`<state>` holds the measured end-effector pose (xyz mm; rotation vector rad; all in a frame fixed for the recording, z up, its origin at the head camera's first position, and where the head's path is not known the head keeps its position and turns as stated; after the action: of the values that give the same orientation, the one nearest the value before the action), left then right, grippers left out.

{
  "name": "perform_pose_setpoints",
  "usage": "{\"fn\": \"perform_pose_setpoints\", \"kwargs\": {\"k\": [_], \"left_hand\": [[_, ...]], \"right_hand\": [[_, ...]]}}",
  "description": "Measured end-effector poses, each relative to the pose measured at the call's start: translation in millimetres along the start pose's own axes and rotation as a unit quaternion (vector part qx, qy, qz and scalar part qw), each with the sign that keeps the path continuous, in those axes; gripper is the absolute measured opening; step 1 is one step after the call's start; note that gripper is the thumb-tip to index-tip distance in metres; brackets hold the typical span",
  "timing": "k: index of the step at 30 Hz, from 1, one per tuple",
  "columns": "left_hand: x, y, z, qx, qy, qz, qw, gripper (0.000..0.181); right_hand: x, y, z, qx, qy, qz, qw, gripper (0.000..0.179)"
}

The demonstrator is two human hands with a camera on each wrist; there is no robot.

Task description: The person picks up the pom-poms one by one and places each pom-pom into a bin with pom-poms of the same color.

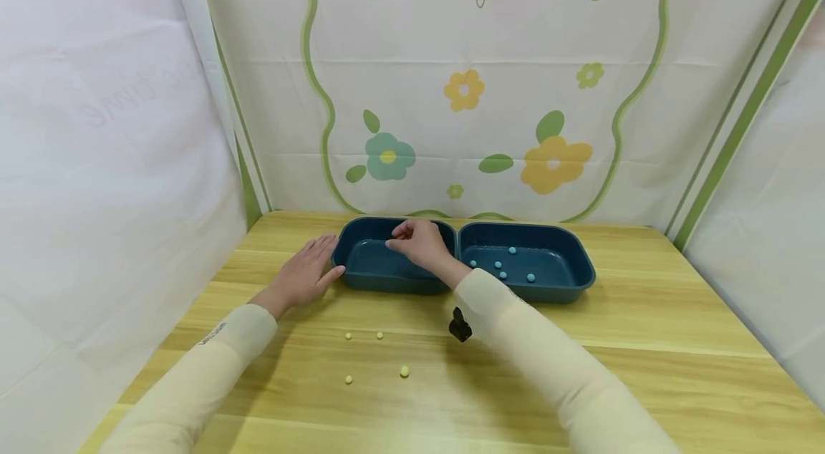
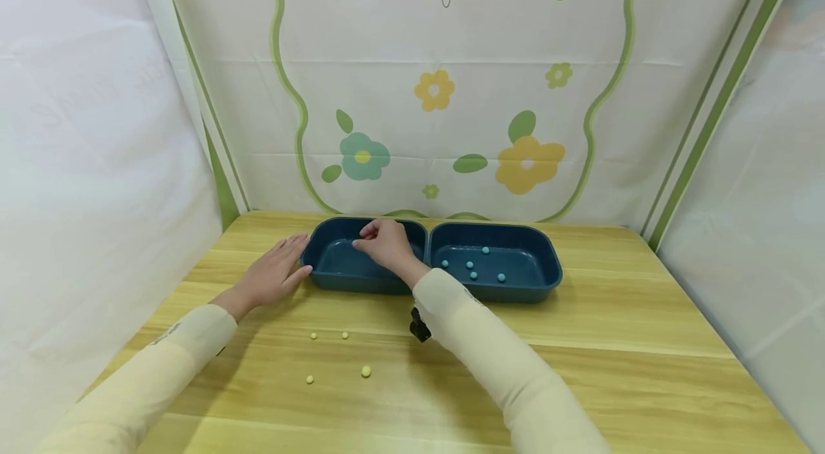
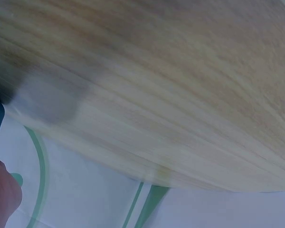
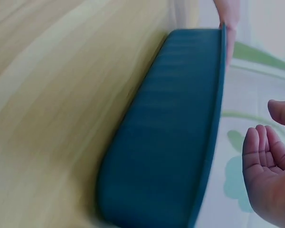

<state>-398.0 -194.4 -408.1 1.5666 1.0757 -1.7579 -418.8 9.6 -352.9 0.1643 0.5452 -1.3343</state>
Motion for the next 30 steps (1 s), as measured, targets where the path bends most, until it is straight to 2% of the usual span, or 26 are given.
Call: {"fn": "perform_pose_setpoints", "kwargs": {"k": [6,14,25,30], "left_hand": [[2.9,-1.3,0.2,-0.002,0.005,0.007,1.0,0.071],[1.8,-1.5,-0.4,-0.002,0.001,0.007,1.0,0.07],[-0.1,-1.3,-2.3,0.005,-0.004,-0.001,1.0,0.069],[0.5,-2.2,-1.0,0.006,-0.006,0.0,1.0,0.069]], "right_hand": [[-2,18.9,12,-0.029,-0.003,0.033,0.999,0.017],[0,55.1,22,-0.065,-0.013,0.086,0.994,0.016],[16,95.1,7,-0.071,-0.029,0.153,0.9852,0.012],[25,108.6,0,-0.063,-0.035,0.183,0.9804,0.018]]}}
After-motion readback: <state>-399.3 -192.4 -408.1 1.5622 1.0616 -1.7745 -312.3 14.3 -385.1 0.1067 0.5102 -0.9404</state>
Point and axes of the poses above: each hand's wrist, its own y-axis away from the middle knuckle, its own x-axis out of the palm, z = x × y, the point moved 10 cm from there along -y, towards the middle knuckle, and after that the axes turned 7 degrees about -y, right-handed, at the moved point
